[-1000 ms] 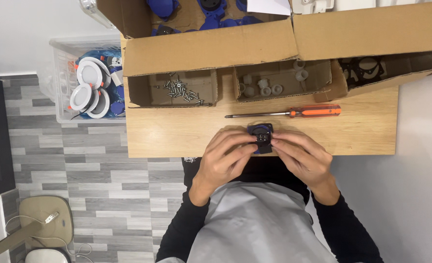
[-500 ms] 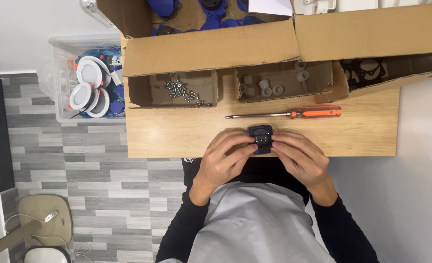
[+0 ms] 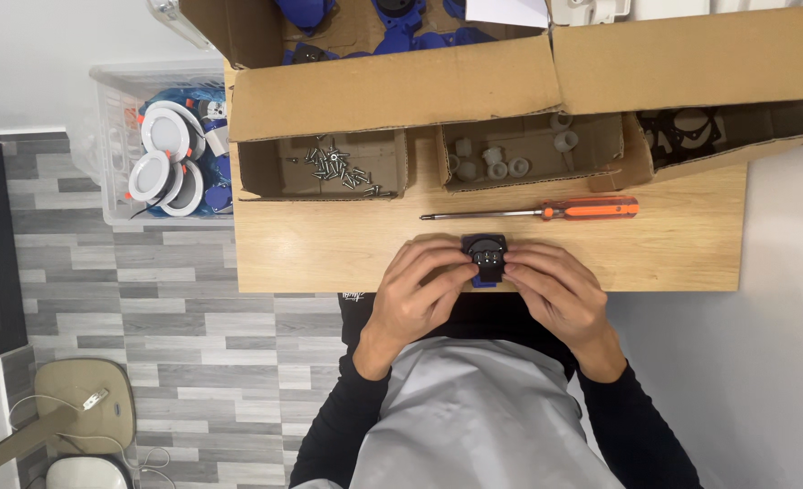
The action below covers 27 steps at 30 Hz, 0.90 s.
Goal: The person assembles small electrical components on a wooden table. They use a screwdriver to tighten screws into blue plastic parts, then attach white plastic housings and black connectors. The person handles screws, plastic parts, and a screwdriver throughout the task.
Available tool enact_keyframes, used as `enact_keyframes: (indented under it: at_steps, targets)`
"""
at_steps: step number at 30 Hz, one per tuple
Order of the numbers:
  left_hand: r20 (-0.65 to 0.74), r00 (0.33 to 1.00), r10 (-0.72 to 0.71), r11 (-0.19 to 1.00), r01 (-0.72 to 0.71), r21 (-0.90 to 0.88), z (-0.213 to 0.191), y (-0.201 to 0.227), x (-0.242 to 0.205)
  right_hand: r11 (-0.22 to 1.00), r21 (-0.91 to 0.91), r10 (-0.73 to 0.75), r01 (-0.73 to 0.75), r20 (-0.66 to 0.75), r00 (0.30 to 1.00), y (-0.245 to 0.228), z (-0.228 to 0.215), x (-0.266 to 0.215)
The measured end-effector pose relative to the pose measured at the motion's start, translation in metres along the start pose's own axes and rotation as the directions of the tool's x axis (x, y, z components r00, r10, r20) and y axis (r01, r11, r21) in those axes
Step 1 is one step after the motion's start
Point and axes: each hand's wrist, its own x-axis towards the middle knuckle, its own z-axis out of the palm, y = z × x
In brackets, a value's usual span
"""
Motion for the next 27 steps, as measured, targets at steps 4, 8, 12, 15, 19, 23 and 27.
enact_keyframes:
  at_steps: [4,8,12,15,19,23,27]
  targets:
    - [0.008,1.0,-0.011,1.0,0.011,-0.005,0.002,-0.002,-0.001,1.0,-0.005,0.001,-0.001,-0.003,1.0,-0.001,0.001,0.005]
    - [0.015,1.0,0.0,0.999,0.0,-0.036,0.002,-0.003,0.0,1.0,-0.001,0.006,-0.006,-0.015,1.0,-0.001,0.004,0.007]
    - [0.02,1.0,0.0,0.995,0.002,-0.096,-0.001,-0.002,0.004,1.0,0.027,0.011,-0.011,-0.012,1.0,0.004,0.005,0.003]
    - [0.022,1.0,-0.009,0.993,0.012,-0.118,-0.001,-0.001,0.005,1.0,0.005,0.017,-0.017,0.008,1.0,0.002,0.004,0.005]
    - [0.027,1.0,-0.008,0.995,0.011,-0.101,-0.004,0.001,0.006,1.0,0.007,0.025,-0.026,0.021,0.999,0.003,0.002,0.006]
    - [0.083,0.996,-0.026,0.997,0.032,-0.075,-0.008,0.003,0.007,0.999,0.012,0.03,-0.03,0.041,0.999,0.005,0.001,0.004]
    - [0.134,0.991,-0.026,0.993,0.041,-0.112,-0.014,0.002,0.006,0.994,0.055,0.09,-0.095,0.095,0.991,0.005,-0.005,-0.001]
